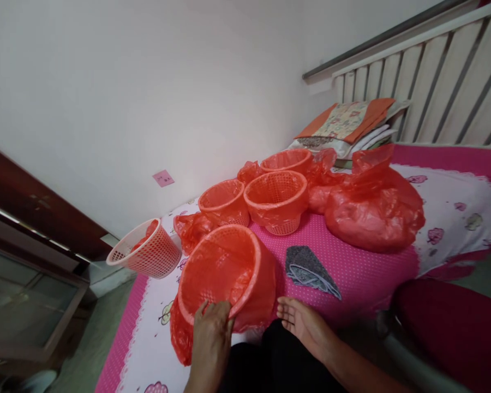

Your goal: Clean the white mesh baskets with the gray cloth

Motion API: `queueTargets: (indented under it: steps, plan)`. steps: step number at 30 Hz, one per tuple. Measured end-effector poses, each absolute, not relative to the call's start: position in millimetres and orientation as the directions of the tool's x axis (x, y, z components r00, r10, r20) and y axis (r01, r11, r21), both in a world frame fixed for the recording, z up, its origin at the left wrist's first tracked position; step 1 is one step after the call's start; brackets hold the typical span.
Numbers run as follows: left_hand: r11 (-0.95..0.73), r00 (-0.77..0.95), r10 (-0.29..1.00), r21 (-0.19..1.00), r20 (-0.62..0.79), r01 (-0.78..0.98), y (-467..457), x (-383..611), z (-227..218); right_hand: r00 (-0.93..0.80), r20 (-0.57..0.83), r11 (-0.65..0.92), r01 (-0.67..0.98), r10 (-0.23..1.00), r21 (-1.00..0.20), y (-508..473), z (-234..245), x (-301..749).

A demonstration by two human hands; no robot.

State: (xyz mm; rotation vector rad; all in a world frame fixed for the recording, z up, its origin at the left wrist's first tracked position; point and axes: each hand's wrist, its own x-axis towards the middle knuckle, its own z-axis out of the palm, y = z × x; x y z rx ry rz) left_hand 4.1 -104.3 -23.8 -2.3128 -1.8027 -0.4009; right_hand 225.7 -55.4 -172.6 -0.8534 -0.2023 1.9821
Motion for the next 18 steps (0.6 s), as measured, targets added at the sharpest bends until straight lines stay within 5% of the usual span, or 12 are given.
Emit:
queueTargets:
  steps: [3,11,18]
  plan:
    - [-0.3,0.248,0.894,0.086,0.373,0.95,-113,-15,-23,-0.316,-0.509,-0.562,-0.69,0.801,-0.456,-46,-157,228]
    - [-0.332,0.246,0.873,0.145,0.421,0.932,-135,-50,-33,-0.298,-0.311,-0.431,-0.657,0.902,-0.619,-26,-121,207]
    - [-0.339,0.281,0.832,0.037,0.478,0.94,-151,-83,-58,-0.284,-0.351,-0.446,-0.675,0.892,-0.587,-28,-130,204]
